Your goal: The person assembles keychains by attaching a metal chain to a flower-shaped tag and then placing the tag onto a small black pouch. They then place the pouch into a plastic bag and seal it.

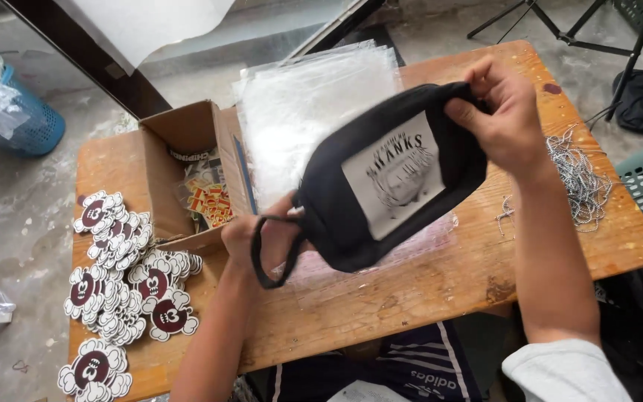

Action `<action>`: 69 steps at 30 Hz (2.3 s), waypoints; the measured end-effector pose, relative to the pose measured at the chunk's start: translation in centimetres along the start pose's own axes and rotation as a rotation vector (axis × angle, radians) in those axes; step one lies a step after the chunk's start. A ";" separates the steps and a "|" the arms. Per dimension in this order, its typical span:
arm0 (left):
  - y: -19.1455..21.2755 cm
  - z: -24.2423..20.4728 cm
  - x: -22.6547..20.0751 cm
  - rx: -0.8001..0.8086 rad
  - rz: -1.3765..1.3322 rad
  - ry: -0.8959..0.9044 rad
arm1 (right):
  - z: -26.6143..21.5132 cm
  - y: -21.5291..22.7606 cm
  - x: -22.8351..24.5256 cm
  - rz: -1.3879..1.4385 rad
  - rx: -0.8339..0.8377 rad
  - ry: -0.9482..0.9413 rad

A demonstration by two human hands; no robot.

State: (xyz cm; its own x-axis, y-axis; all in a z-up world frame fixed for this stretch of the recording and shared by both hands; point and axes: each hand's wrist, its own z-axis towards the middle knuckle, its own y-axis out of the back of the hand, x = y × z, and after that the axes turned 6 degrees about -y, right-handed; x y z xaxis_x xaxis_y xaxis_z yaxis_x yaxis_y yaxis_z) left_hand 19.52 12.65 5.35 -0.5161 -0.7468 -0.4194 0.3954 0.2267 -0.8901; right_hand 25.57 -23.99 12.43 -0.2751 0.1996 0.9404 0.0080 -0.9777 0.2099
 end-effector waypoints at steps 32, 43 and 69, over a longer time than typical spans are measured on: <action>0.8 2.0 5.7 -0.359 0.687 -0.359 | 2.3 -6.8 0.3 0.316 -0.074 -0.442; -0.6 2.0 5.8 -0.432 0.680 -0.390 | 0.2 -6.3 -2.2 0.286 0.044 -0.456; -7.9 1.5 5.1 -0.148 1.740 -0.018 | -4.5 10.1 -7.7 -1.198 -0.055 -0.492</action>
State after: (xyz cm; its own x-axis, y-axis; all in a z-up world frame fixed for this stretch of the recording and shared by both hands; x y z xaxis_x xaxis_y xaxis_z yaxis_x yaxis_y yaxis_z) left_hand 14.93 6.14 10.52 0.4064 0.4027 -0.8202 0.3637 0.7522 0.5495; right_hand 23.42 -35.74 6.13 0.2964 0.9385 0.1771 -0.0386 -0.1735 0.9841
